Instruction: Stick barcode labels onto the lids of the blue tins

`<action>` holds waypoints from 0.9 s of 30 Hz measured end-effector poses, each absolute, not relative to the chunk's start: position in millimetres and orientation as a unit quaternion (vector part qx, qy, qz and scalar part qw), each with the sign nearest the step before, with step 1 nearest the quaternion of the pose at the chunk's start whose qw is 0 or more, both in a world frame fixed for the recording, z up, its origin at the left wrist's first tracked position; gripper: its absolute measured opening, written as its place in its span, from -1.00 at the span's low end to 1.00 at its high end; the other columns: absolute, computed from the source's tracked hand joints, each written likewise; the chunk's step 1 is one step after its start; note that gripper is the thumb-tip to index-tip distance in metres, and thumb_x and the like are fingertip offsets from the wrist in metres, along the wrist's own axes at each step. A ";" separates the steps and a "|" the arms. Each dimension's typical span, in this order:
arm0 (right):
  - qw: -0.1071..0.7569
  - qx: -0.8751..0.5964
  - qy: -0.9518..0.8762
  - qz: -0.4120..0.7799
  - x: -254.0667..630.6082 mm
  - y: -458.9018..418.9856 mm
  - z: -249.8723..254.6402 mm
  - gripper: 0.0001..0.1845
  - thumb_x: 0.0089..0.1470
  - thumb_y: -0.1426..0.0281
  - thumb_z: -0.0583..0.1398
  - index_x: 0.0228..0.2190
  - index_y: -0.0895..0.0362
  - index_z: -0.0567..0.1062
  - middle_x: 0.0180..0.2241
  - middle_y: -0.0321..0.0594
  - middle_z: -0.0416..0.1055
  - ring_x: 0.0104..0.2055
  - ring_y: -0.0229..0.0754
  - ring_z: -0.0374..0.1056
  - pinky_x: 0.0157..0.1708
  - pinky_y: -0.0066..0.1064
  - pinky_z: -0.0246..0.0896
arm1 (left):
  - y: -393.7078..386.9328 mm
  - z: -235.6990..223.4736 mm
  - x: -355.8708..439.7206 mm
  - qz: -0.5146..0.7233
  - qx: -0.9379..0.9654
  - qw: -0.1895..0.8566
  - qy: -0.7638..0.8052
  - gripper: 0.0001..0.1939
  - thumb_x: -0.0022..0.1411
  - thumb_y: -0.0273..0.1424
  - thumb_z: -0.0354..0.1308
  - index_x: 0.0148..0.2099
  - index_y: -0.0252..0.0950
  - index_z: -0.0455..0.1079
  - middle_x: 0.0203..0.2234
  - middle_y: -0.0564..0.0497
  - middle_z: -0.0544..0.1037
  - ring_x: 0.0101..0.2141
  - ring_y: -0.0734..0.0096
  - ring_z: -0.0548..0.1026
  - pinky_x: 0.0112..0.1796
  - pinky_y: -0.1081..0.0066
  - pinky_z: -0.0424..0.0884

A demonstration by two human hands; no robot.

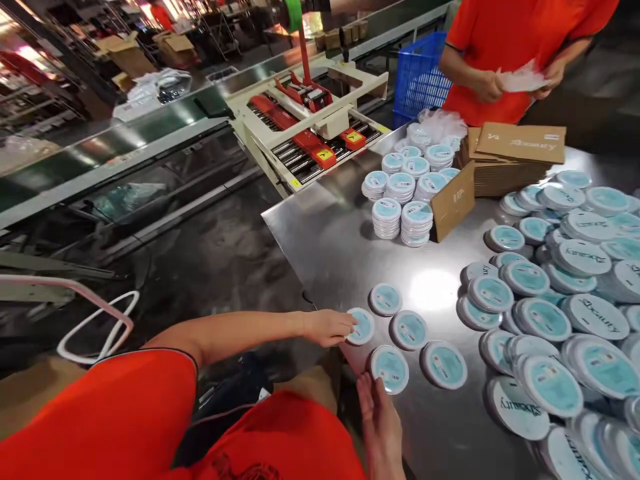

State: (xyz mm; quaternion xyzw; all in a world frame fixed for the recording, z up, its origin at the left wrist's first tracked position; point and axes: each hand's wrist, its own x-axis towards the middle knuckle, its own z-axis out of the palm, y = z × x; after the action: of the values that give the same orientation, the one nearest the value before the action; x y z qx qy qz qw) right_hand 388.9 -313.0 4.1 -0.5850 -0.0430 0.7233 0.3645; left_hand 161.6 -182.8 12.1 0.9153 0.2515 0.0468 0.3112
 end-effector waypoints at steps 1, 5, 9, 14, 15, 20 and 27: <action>0.367 -0.588 -0.022 0.720 382.2 -308.1 4.2 -0.42 -0.20 -0.15 0.29 -0.26 -0.01 0.45 -0.20 -0.24 0.62 0.11 0.00 0.50 0.15 -0.19 0.41 | -179.5 11.7 159.8 0.054 0.915 0.317 0.243 -0.86 0.34 -0.54 0.09 -0.17 -0.30 0.47 -0.12 -0.17 0.63 0.15 0.21 0.48 0.25 0.30 0.34; 0.348 -0.596 0.036 0.723 373.5 -298.8 8.5 -0.32 -0.30 -0.13 0.39 -0.24 0.07 0.49 -0.24 -0.18 0.66 -0.03 0.04 0.58 0.03 -0.15 0.49 | -168.9 8.7 154.9 0.073 0.915 0.323 0.232 -0.87 0.34 -0.55 0.08 -0.21 -0.31 0.45 -0.17 -0.19 0.63 0.13 0.21 0.49 0.22 0.33 0.36; 0.282 -0.604 -0.006 0.746 378.5 -307.8 17.0 -0.34 -0.22 -0.17 0.36 -0.24 0.07 0.55 -0.26 -0.16 0.67 -0.19 -0.01 0.61 -0.16 -0.17 0.52 | -164.8 8.2 151.9 0.093 0.914 0.323 0.227 -0.81 0.40 -0.51 0.00 -0.18 -0.35 0.45 -0.16 -0.20 0.62 0.14 0.21 0.48 0.24 0.28 0.34; 0.231 -0.702 -0.274 0.616 447.0 -287.7 30.0 -0.40 -0.08 -0.16 0.26 -0.28 0.09 0.61 -0.35 -0.14 0.64 -0.27 0.05 0.56 -0.26 -0.13 0.47 | -171.4 23.3 156.2 0.164 0.902 0.323 0.236 -0.82 0.40 -0.52 0.02 -0.11 -0.34 0.46 -0.11 -0.18 0.63 0.17 0.18 0.47 0.22 0.22 0.38; 0.245 -0.751 -0.321 0.522 472.4 -277.8 33.5 -0.39 -0.01 -0.15 0.20 -0.24 0.12 0.60 -0.30 -0.08 0.64 -0.21 0.08 0.55 -0.20 -0.12 0.45 | -173.8 28.3 160.2 0.165 0.898 0.331 0.240 -0.82 0.41 -0.52 0.02 -0.07 -0.34 0.46 -0.06 -0.17 0.62 0.20 0.18 0.44 0.24 0.22 0.37; 0.217 -0.856 -0.434 0.178 571.7 -251.6 37.1 -0.24 0.09 -0.04 0.05 0.04 0.32 0.47 0.20 0.33 0.34 0.32 0.26 0.18 0.27 0.03 0.07 | -194.6 50.5 206.7 0.191 0.874 0.401 0.196 -0.83 0.42 -0.51 0.04 -0.06 -0.33 0.46 0.05 -0.15 0.59 0.25 0.22 0.40 0.26 0.26 0.35; 0.217 -0.854 -0.445 0.159 566.2 -278.1 29.4 -0.15 0.07 -0.14 0.10 0.09 0.31 0.41 0.21 0.37 0.31 0.30 0.34 0.17 0.24 0.12 0.07 | -235.9 33.3 289.6 0.210 0.864 0.439 0.128 -0.88 0.36 -0.48 0.15 -0.29 -0.30 0.41 -0.01 -0.18 0.63 0.14 0.25 0.52 0.24 0.31 0.38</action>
State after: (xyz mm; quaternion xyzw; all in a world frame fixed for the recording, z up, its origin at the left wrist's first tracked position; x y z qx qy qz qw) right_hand 566.2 -278.1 29.4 -0.8543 -0.4450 0.1585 0.2167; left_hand 289.6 -235.9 33.3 0.8642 0.1281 0.2100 0.4389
